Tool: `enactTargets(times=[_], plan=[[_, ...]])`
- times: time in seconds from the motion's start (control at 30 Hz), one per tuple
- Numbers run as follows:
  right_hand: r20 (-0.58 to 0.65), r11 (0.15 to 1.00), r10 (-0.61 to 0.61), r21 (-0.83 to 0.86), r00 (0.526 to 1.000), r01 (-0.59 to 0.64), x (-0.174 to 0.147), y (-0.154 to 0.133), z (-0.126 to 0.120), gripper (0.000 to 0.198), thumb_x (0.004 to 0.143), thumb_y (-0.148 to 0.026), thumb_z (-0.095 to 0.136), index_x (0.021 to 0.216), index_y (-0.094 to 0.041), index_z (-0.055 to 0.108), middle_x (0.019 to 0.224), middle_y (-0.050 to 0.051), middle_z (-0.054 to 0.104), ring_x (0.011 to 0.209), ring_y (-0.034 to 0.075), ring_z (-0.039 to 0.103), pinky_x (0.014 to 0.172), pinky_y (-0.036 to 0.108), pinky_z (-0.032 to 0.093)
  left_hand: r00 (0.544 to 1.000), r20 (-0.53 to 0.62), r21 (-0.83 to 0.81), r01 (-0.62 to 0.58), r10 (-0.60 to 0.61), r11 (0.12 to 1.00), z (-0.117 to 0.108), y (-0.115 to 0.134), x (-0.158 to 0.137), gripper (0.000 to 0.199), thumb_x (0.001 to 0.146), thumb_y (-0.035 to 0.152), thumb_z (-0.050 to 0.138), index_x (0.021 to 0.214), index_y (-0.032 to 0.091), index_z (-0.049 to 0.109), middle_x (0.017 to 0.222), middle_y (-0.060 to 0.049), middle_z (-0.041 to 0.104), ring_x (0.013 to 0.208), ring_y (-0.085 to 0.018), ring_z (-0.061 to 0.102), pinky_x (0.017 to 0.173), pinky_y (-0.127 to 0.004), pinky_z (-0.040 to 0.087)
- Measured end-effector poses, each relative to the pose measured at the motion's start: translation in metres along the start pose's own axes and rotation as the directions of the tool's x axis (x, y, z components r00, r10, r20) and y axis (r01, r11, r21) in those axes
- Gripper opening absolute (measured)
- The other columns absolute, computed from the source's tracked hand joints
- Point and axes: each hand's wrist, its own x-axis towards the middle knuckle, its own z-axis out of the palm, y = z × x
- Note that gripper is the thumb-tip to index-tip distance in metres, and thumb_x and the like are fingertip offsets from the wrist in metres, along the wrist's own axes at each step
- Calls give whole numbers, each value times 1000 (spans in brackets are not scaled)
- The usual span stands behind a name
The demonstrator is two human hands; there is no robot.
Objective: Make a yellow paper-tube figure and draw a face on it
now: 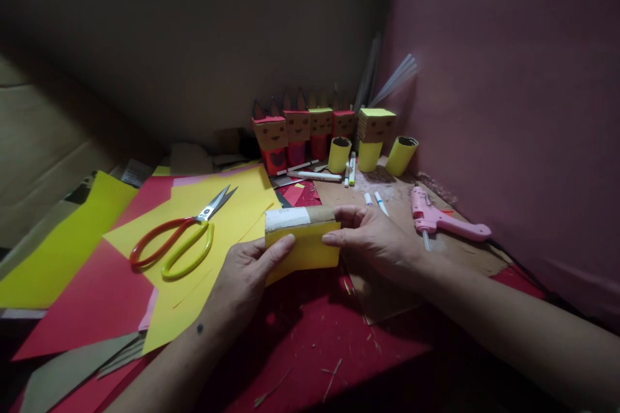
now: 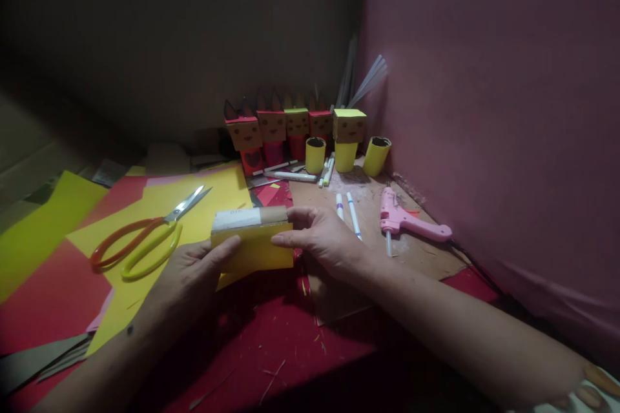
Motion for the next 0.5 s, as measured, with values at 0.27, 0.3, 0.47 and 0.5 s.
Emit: enactTargets(times=[0.27,0.3,0.47,0.5], plan=[[-56,998,45,-33,997,-47,0,1,-2,43,53,-32,99,89,-17,81,79,2,78,71,14,70,82,33,55,999,54,-36,6,-4,999,0,-3,-2,45,82,60,75,103,21,85,84,-6,84,89,-28,77,74,-30,59],[-58,998,50,-39,997,-52,0,1,-2,43,53,-33,99,88,-16,81,78,2,77,69,14,69,81,33,55,998,59,-39,5,-3,999,0,-3,-2,45,83,59,75,105,21,84,84,-6,84,88,-27,77,74,-29,58],[-55,997,72,-10,996,-72,1,2,-2,37,52,-30,99,81,-17,80,73,1,76,68,14,69,80,32,55,998,64,-35,14,-11,999,1,-2,-4,46,84,58,74,107,19,83,82,-6,83,72,-21,73,70,-27,58],[-60,997,81,-6,995,-81,1,3,-2,36,52,-29,99,80,-17,80,73,0,76,67,14,68,79,32,55,997,72,-36,25,-22,999,2,-1,-4,46,84,58,74,106,18,83,80,-6,82,69,-20,72,69,-27,58]])
